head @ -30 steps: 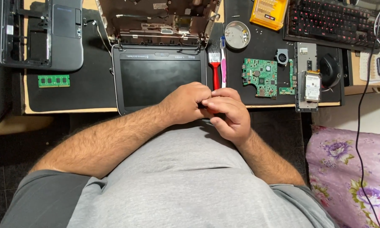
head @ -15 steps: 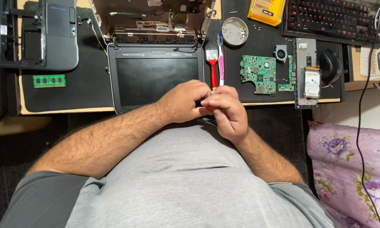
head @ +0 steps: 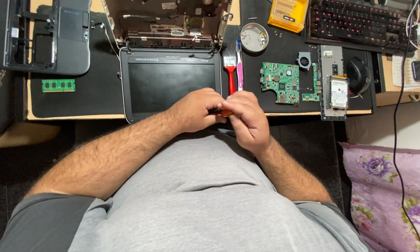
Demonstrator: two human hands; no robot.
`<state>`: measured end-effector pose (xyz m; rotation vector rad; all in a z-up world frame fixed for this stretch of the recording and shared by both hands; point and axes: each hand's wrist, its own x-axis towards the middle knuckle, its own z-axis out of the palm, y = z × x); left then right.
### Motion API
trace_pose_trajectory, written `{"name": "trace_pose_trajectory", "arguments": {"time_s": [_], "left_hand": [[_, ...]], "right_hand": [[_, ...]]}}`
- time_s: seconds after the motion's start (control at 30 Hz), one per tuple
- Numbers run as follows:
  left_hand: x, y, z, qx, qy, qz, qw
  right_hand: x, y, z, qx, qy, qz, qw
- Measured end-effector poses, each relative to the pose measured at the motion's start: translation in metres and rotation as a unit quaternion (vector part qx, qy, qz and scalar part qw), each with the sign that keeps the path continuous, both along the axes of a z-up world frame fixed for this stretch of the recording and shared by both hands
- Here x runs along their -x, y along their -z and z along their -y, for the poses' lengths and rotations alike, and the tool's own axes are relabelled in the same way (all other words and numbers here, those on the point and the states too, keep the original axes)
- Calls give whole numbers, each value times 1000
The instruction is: Disassembling the screen assembly of a laptop, including removing screws, prying the bezel, and disconnecting the display cable.
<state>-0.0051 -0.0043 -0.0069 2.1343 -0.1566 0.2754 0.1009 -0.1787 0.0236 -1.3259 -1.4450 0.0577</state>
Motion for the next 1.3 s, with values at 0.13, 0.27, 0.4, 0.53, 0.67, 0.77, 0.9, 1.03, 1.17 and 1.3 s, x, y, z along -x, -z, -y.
{"name": "trace_pose_trajectory", "arguments": {"time_s": [0.13, 0.27, 0.4, 0.53, 0.67, 0.77, 0.9, 1.03, 1.17, 1.3], "left_hand": [[-3, 0, 4, -34, -37, -5, 999], [2, -16, 7, -26, -49, -7, 998], [0, -7, 1, -14, 6, -2, 1000], [-4, -9, 5, -50, -20, 0, 999], [-5, -12, 1, -64, -9, 9, 998], [-2, -17, -1, -49, 18, 16, 998], [-1, -20, 0, -80, 15, 11, 997], [-6, -6, -3, -87, -3, 8, 996], [-4, -12, -7, -86, 32, 16, 996], [-8, 2, -8, -129, -3, -8, 992]], "right_hand": [[-6, 10, -5, -18, 25, 22, 999], [-9, 4, -2, 17, 34, 35, 999], [-12, 1, 0, 27, 8, 54, 998], [-13, -3, -4, 9, -24, 31, 999], [-18, 2, -4, 26, -36, 42, 998], [-15, -8, -3, 50, -54, 36, 997], [-14, -15, -5, 24, -59, 35, 997], [-14, -6, -2, 25, -36, 7, 999], [-9, -9, 1, 32, -26, -2, 999], [-10, -5, 5, 17, -10, 14, 1000]]}}
